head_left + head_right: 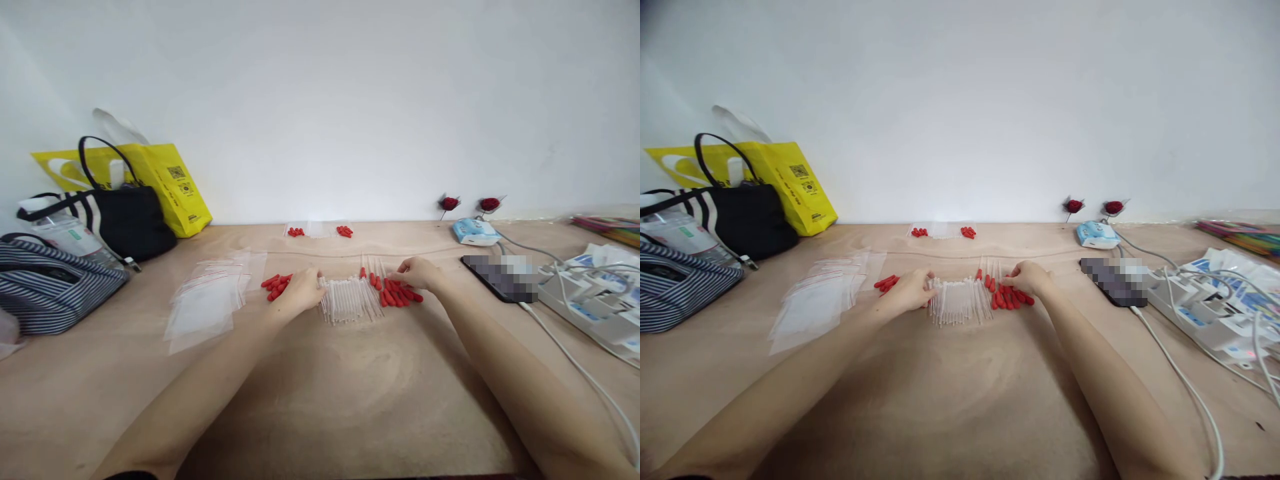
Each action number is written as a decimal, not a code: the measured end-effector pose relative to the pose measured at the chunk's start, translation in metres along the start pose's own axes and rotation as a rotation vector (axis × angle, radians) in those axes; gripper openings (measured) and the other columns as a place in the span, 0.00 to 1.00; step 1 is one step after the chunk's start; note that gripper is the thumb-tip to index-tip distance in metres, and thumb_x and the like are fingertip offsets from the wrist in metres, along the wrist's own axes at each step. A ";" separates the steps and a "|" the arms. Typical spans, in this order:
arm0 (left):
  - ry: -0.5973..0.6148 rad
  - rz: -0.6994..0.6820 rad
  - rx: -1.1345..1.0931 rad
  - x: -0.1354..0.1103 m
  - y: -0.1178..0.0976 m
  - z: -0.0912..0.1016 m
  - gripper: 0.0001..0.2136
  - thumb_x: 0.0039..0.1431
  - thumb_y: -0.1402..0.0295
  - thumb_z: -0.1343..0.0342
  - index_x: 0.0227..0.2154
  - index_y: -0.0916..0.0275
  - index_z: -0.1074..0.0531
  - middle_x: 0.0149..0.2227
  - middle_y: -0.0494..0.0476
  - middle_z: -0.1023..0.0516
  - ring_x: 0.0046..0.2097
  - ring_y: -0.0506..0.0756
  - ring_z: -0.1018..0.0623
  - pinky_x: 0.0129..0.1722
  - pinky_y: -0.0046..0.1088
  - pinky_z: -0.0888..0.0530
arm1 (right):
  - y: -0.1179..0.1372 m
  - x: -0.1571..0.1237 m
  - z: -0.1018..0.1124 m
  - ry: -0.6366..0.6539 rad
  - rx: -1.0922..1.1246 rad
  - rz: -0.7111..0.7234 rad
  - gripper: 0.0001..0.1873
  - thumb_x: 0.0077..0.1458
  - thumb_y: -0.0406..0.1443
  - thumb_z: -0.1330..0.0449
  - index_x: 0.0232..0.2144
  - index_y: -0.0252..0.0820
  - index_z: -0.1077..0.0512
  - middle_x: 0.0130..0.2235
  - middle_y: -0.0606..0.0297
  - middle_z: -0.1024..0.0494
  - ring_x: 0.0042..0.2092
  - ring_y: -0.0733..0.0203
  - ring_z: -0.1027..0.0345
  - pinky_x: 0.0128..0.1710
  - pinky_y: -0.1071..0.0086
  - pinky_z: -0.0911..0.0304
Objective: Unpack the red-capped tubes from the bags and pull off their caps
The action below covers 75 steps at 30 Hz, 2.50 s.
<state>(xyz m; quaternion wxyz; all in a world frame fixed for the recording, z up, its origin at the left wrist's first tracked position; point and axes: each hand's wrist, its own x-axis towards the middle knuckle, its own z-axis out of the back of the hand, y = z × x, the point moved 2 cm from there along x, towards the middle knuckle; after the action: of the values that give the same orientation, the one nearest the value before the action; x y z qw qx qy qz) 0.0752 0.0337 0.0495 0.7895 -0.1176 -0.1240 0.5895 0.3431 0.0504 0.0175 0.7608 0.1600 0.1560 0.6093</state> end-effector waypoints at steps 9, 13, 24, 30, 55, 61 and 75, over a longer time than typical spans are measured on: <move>-0.377 -0.217 -0.079 -0.038 0.027 -0.005 0.07 0.56 0.69 0.54 0.33 0.62 0.31 0.26 0.52 0.25 0.28 0.51 0.26 0.29 0.26 0.32 | 0.003 0.015 -0.006 -0.016 -0.114 -0.085 0.15 0.38 0.46 0.41 0.17 0.41 0.29 0.17 0.63 0.29 0.25 0.59 0.33 0.27 0.68 0.44; -0.549 -0.336 -0.072 -0.049 0.043 -0.016 0.06 0.56 0.69 0.52 0.31 0.63 0.31 0.25 0.51 0.26 0.29 0.51 0.28 0.32 0.27 0.32 | 0.008 0.017 -0.008 -0.039 -0.129 -0.070 0.13 0.39 0.45 0.41 0.17 0.40 0.29 0.16 0.62 0.30 0.25 0.59 0.33 0.27 0.69 0.44; -0.608 -0.499 -0.048 -0.059 0.042 -0.022 0.07 0.54 0.70 0.50 0.37 0.63 0.33 0.35 0.56 0.28 0.39 0.55 0.31 0.42 0.35 0.33 | 0.042 -0.072 -0.008 -0.406 0.025 0.621 0.10 0.54 0.39 0.51 0.29 0.41 0.32 0.31 0.62 0.25 0.35 0.60 0.36 0.39 0.65 0.50; -0.539 -0.644 -0.033 -0.077 0.026 -0.026 0.18 0.53 0.66 0.48 0.47 0.62 0.40 0.42 0.60 0.31 0.45 0.58 0.32 0.46 0.39 0.35 | 0.059 -0.126 -0.047 -0.452 0.024 0.962 0.09 0.55 0.36 0.50 0.27 0.41 0.32 0.25 0.66 0.28 0.31 0.63 0.40 0.40 0.64 0.54; -0.409 -0.593 -0.098 -0.073 0.027 -0.027 0.08 0.53 0.72 0.50 0.38 0.61 0.33 0.39 0.58 0.32 0.43 0.56 0.33 0.44 0.38 0.34 | 0.028 0.013 -0.017 0.141 0.030 -0.151 0.12 0.38 0.41 0.39 0.16 0.37 0.31 0.18 0.63 0.30 0.22 0.62 0.36 0.20 0.72 0.47; -0.415 -0.606 -0.092 -0.072 0.027 -0.028 0.08 0.53 0.72 0.50 0.37 0.61 0.33 0.39 0.58 0.32 0.43 0.56 0.33 0.44 0.38 0.34 | 0.035 0.009 -0.008 0.120 0.070 -0.167 0.08 0.37 0.37 0.39 0.18 0.36 0.31 0.17 0.64 0.32 0.22 0.63 0.37 0.20 0.72 0.46; -0.583 -0.616 -0.092 -0.076 0.025 -0.021 0.23 0.53 0.66 0.48 0.51 0.63 0.44 0.48 0.64 0.35 0.50 0.60 0.36 0.49 0.42 0.38 | 0.067 -0.124 -0.041 -0.403 -0.049 0.926 0.09 0.54 0.31 0.53 0.30 0.43 0.34 0.27 0.66 0.28 0.32 0.60 0.38 0.41 0.60 0.50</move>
<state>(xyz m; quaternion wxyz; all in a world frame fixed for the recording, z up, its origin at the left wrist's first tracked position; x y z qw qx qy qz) 0.0390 -0.0328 0.0173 0.8545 0.0612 -0.3974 0.3287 0.2407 -0.0549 0.0149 0.4294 0.3089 -0.0956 0.8433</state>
